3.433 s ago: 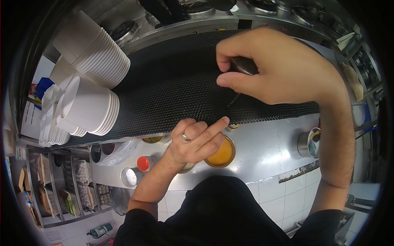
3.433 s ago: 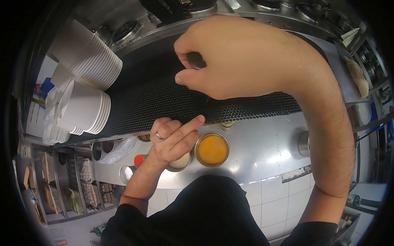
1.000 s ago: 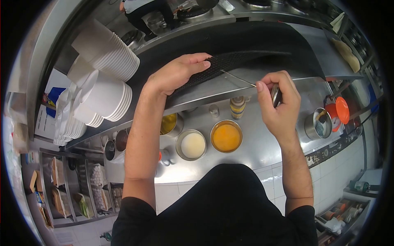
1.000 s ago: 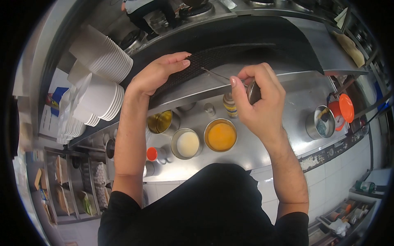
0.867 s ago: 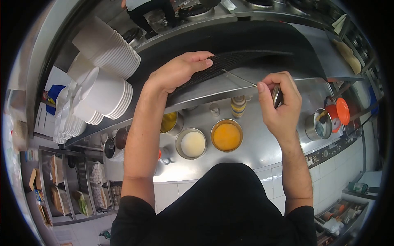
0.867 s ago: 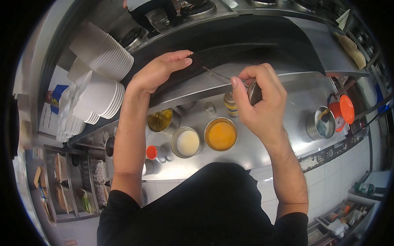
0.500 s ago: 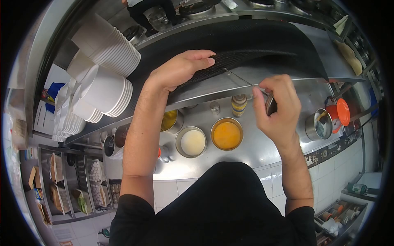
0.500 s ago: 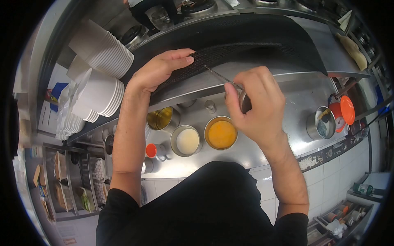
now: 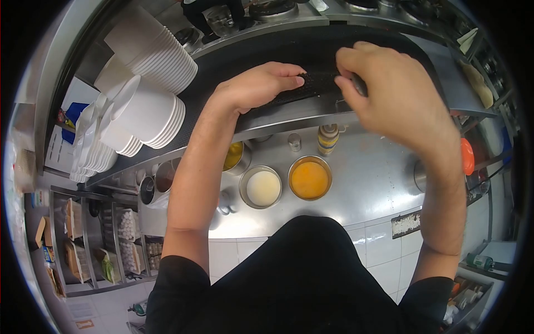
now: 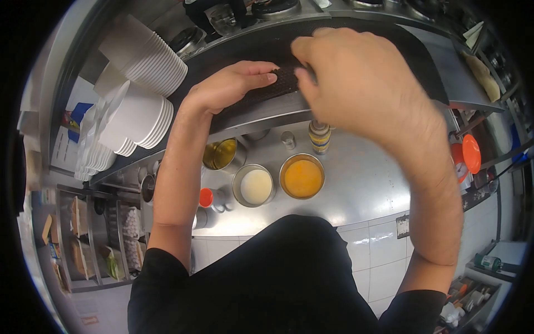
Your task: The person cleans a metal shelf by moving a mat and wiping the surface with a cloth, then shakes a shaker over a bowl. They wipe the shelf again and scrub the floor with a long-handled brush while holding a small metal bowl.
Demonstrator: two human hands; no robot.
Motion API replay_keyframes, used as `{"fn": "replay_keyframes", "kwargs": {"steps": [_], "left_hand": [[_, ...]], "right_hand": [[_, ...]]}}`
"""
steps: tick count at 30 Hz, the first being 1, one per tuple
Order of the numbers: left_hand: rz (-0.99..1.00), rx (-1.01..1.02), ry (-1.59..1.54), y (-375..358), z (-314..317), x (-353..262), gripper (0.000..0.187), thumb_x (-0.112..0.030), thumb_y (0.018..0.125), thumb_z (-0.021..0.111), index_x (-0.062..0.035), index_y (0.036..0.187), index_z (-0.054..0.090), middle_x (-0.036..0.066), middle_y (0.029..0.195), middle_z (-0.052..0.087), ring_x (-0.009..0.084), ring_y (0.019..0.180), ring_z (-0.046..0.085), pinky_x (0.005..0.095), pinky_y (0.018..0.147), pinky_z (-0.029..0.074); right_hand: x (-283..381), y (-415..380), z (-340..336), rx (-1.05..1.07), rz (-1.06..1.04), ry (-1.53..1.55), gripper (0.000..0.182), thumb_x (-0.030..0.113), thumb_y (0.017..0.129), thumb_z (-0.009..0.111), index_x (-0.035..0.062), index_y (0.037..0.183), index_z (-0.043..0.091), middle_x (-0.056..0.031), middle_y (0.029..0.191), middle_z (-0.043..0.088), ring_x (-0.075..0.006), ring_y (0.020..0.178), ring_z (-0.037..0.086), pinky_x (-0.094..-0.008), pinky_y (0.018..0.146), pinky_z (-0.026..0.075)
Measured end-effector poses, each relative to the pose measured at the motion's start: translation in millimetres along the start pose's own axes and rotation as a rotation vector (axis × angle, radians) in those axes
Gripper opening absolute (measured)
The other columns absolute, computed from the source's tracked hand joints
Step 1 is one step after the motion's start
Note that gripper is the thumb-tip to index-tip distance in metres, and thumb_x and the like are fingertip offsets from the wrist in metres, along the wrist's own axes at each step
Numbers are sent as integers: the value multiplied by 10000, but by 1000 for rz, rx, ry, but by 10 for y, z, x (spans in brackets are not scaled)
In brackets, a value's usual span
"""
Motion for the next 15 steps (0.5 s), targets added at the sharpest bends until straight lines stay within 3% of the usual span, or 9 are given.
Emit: {"fn": "replay_keyframes", "kwargs": {"steps": [1, 5, 15], "left_hand": [[-3, 31, -31, 56, 3, 66, 534, -424, 1032, 684, -123, 1471, 646, 96, 1454, 643, 208, 1313, 558, 367, 1063, 438], [-34, -34, -7, -30, -12, -26, 542, -425, 1030, 688, -125, 1479, 638, 109, 1485, 627, 228, 1363, 544, 384, 1102, 425], [-79, -4, -31, -19, -23, -18, 585, -431, 1019, 698, -86, 1485, 624, 131, 1505, 606, 249, 1404, 518, 395, 1125, 409]], "right_hand": [[-60, 20, -29, -51, -38, 18, 191, 230, 926, 695, 49, 985, 704, -155, 925, 725, -353, 917, 706, -484, 806, 553], [-144, 77, -185, -52, -16, 223, 190, 151, 924, 710, -1, 928, 596, -115, 812, 574, -263, 720, 511, -364, 673, 432], [-8, -10, -91, -155, 17, 288, 175, 153, 918, 711, 8, 919, 612, -111, 806, 587, -295, 721, 556, -392, 670, 450]]}}
Point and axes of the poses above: each hand's wrist, its own y-axis towards the middle knuckle, its own z-axis out of the palm, x = y × z, the point moved 7 cm from there along y, towards the middle knuckle
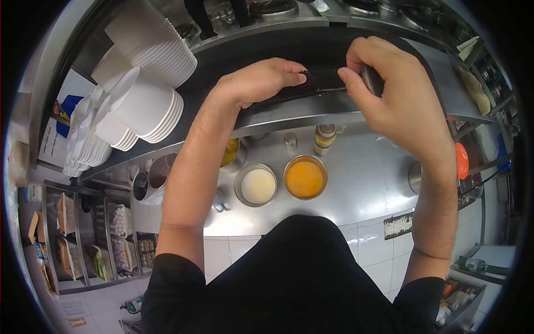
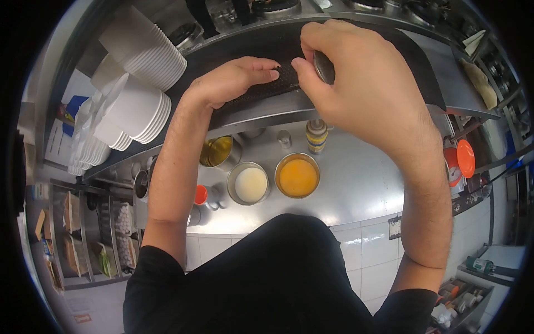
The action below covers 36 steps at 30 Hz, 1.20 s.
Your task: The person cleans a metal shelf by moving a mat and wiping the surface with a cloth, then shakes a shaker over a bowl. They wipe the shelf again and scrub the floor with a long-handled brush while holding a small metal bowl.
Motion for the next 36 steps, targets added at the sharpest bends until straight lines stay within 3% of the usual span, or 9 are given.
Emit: {"fn": "replay_keyframes", "kwargs": {"steps": [2, 5, 14, 17, 20, 23, 29, 30, 36], "left_hand": [[11, -4, 4, 34, 1, 33, 590, -431, 1018, 700, -82, 1487, 621, 135, 1500, 610, 249, 1405, 518, 393, 1124, 409], [-3, -24, 3, -21, 1, -11, 594, -431, 1016, 703, -76, 1486, 622, 138, 1492, 616, 249, 1405, 520, 389, 1128, 403], [33, -11, -29, 35, 5, 45, 599, -417, 1007, 711, -64, 1482, 622, 145, 1505, 606, 248, 1406, 518, 377, 1124, 404], [36, -8, 13, -19, -4, -25, 590, -407, 1015, 683, -102, 1512, 596, 176, 1492, 619, 313, 1410, 551, 427, 1174, 411], [15, -19, 2, -34, -4, -10, 586, -425, 1008, 705, -92, 1483, 626, 131, 1522, 587, 259, 1415, 516, 386, 1128, 420], [-28, -15, 14, -11, -2, 23, 580, -427, 1008, 705, -112, 1489, 623, 133, 1521, 587, 261, 1418, 517, 393, 1142, 418], [-40, -18, 54, -66, 23, -30, 573, -421, 1015, 703, -118, 1494, 617, 131, 1521, 589, 255, 1415, 524, 380, 1146, 418], [-33, 1, 47, -70, 33, -44, 571, -419, 1017, 701, -119, 1495, 617, 133, 1518, 591, 257, 1417, 524, 380, 1149, 417], [17, -7, 47, -54, 40, -34, 561, -414, 1028, 688, -121, 1501, 614, 144, 1506, 602, 265, 1428, 521, 379, 1170, 407]], "right_hand": [[-3, 2, 18, -21, -1, -30, 201, 214, 912, 721, 30, 913, 642, -132, 797, 625, -342, 727, 629, -443, 674, 484], [-17, 1, 37, -2, 26, -48, 195, 218, 916, 720, 38, 921, 645, -123, 804, 632, -342, 734, 636, -447, 677, 491], [49, -5, 77, -14, -28, -112, 171, 199, 912, 734, 62, 926, 633, -102, 789, 594, -321, 740, 644, -426, 665, 502], [108, -34, 106, -8, -31, -149, 151, 168, 903, 740, 71, 931, 627, -88, 820, 593, -301, 756, 649, -405, 659, 513], [223, -58, 151, -12, -113, -220, 136, 139, 896, 738, 75, 938, 626, -83, 861, 607, -292, 775, 656, -392, 664, 531], [288, -47, 166, 13, -159, -268, 131, 134, 894, 734, 82, 957, 631, -82, 883, 610, -291, 802, 668, -400, 690, 545], [126, 200, 149, 261, -173, -190, 131, 146, 893, 688, 29, 929, 643, -138, 881, 669, -380, 852, 662, -483, 788, 545], [79, 223, 131, 285, -147, -144, 150, 153, 898, 664, 5, 919, 643, -179, 878, 678, -412, 860, 647, -504, 795, 524], [37, 311, -84, 237, -129, -89, 193, 163, 892, 685, -11, 905, 600, -194, 835, 619, -394, 789, 595, -462, 726, 476]]}}
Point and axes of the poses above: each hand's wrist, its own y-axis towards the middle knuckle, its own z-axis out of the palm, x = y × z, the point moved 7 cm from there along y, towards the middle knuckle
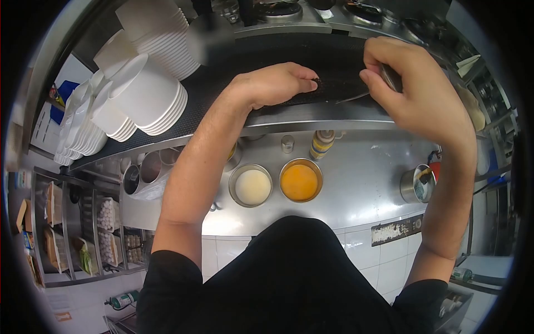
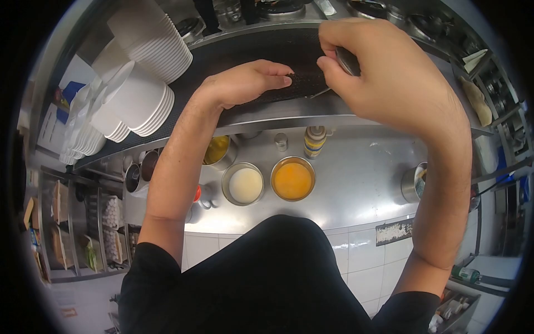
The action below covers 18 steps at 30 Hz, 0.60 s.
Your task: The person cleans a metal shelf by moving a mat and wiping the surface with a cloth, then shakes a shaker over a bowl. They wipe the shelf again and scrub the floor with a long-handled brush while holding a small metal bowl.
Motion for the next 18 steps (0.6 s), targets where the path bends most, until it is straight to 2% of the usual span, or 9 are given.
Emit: {"fn": "replay_keyframes", "kwargs": {"steps": [1, 4, 5, 7, 8, 9, 11, 13, 18], "left_hand": [[10, 6, 0, 10, 0, 1, 563, -414, 1028, 688, -122, 1503, 612, 145, 1505, 603, 268, 1425, 524, 379, 1172, 407], [16, 45, 4, 3, 8, -22, 537, -405, 1043, 667, -112, 1491, 618, 143, 1519, 596, 263, 1416, 538, 374, 1165, 418], [16, 62, 9, -12, 12, -30, 524, -400, 1050, 657, -108, 1484, 623, 142, 1527, 592, 259, 1412, 543, 372, 1161, 422], [310, 42, 163, -46, 114, -121, 456, -347, 1074, 611, -88, 1449, 633, 141, 1419, 645, 283, 1326, 599, 387, 1110, 463], [432, -51, 388, -186, 212, -161, 407, -277, 1069, 586, -81, 1422, 638, 143, 1267, 663, 300, 1203, 629, 410, 1051, 492], [566, -198, 562, -416, 338, -255, 424, -218, 1017, 633, -100, 1425, 639, 143, 1199, 634, 323, 1149, 613, 429, 1016, 496], [561, -389, 770, -755, 609, -359, 586, -217, 908, 766, -118, 1466, 617, 144, 1331, 602, 315, 1227, 570, 443, 1032, 455], [540, -451, 881, -897, 881, -309, 776, -271, 898, 786, -49, 1574, 476, 173, 1509, 528, 351, 1328, 515, 510, 1138, 381], [477, -530, 848, -874, 1129, -214, 853, -280, 891, 795, 24, 1588, 408, 200, 1614, 433, 370, 1501, 395, 591, 1247, 262]], "right_hand": [[-14, -23, -13, -11, 16, 10, 198, 163, 891, 688, -11, 899, 593, -191, 830, 615, -390, 778, 586, -451, 717, 473], [-48, -101, -31, 31, 41, 56, 221, 102, 908, 676, -19, 876, 494, -130, 773, 497, -285, 736, 477, -377, 727, 440], [-45, -154, -76, 22, 42, 75, 225, 103, 906, 676, -17, 874, 489, -127, 775, 489, -270, 737, 479, -368, 721, 433], [-14, -307, -219, -4, 42, 102, 233, 106, 901, 677, -13, 871, 479, -120, 779, 474, -240, 738, 483, -350, 710, 420], [-17, -401, -278, -6, 101, 198, 249, 143, 893, 690, -14, 849, 503, -161, 761, 506, -337, 704, 495, -391, 672, 428], [-38, -511, -330, 4, 119, 237, 249, 143, 878, 693, -15, 833, 506, -144, 750, 496, -285, 688, 502, -378, 663, 418], [-91, -775, -422, 21, 219, 318, 258, 150, 853, 708, -4, 809, 506, -116, 738, 492, -233, 685, 510, -353, 652, 401], [-184, -1042, -447, 9, 278, 363, 242, 149, 840, 716, 6, 805, 524, -100, 747, 511, -215, 687, 516, -343, 645, 392], [-369, -1588, -174, -36, 408, 579, 211, 152, 830, 741, 22, 816, 576, -63, 770, 551, -183, 689, 534, -323, 650, 394]]}}
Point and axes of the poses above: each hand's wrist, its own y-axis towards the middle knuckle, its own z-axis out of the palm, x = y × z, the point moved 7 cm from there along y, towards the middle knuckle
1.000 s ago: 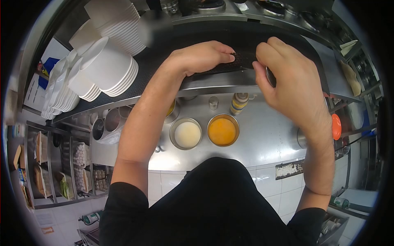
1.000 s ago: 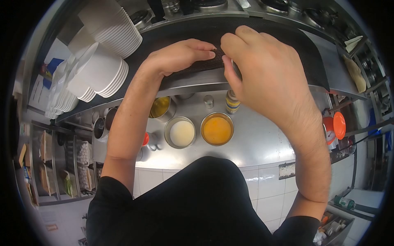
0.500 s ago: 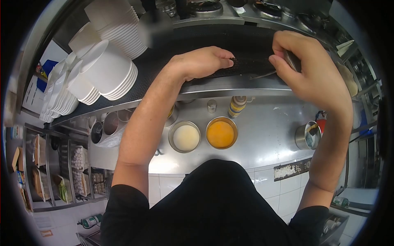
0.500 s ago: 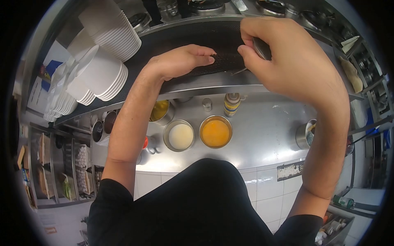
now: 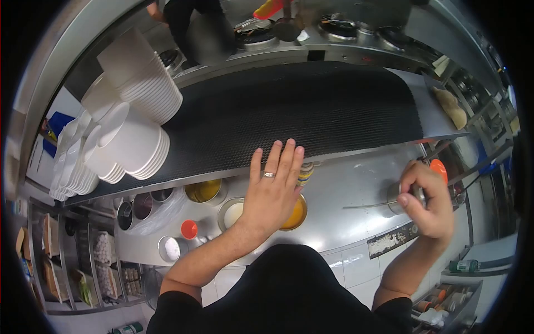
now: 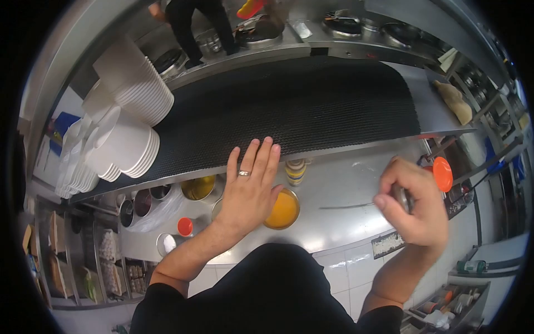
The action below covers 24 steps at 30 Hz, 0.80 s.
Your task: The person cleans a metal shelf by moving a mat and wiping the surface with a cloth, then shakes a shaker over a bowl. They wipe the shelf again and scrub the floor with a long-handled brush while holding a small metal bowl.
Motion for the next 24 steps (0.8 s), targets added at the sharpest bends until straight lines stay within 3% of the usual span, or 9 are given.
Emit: {"fn": "replay_keyframes", "kwargs": {"steps": [6, 13, 17, 19, 21, 24], "left_hand": [[22, 48, -66, 18, -94, -17, 809, -258, 919, 767, 30, 1585, 409, 198, 1625, 434, 357, 1530, 383, 598, 1272, 221], [24, 64, -263, 89, -380, 51, 678, -246, 970, 715, 10, 1547, 468, 222, 1604, 467, 363, 1514, 425, 578, 1292, 199], [24, 25, -330, 282, -602, 360, 490, -220, 998, 673, -13, 1436, 602, 214, 1511, 577, 375, 1418, 538, 547, 1242, 328], [-15, -5, -335, 571, -725, 633, 408, -199, 1011, 648, -21, 1378, 658, 211, 1439, 642, 377, 1347, 604, 507, 1196, 415], [-114, 42, -382, 1013, -847, 934, 356, -183, 1040, 586, -48, 1353, 687, 201, 1359, 693, 373, 1271, 653, 455, 1111, 500], [-333, 276, -223, 1717, -513, 1510, 417, -283, 1049, 549, -76, 1390, 669, 192, 1377, 683, 375, 1270, 650, 448, 1092, 507]], "right_hand": [[-301, -162, 338, 12, 79, 144, 210, 154, 843, 774, 33, 834, 602, -49, 790, 573, -165, 709, 542, -311, 661, 405], [-335, -136, 277, -162, 0, 223, 229, 175, 850, 779, 28, 860, 604, -48, 812, 588, -157, 716, 533, -304, 667, 404], [-221, -6, 145, -271, -17, 164, 246, 203, 873, 782, 31, 884, 608, -38, 843, 580, -142, 753, 514, -286, 694, 401], [-165, 122, 67, -293, -37, 170, 254, 199, 884, 775, 35, 956, 595, -29, 933, 554, -121, 817, 489, -271, 735, 394], [-99, 288, 1, -344, -73, 152, 269, 192, 886, 774, 39, 999, 584, -23, 981, 538, -108, 849, 478, -262, 751, 387], [43, 502, -23, -410, -48, 191, 305, 118, 902, 763, 52, 1111, 551, -9, 1026, 520, -83, 876, 464, -238, 790, 400]]}}
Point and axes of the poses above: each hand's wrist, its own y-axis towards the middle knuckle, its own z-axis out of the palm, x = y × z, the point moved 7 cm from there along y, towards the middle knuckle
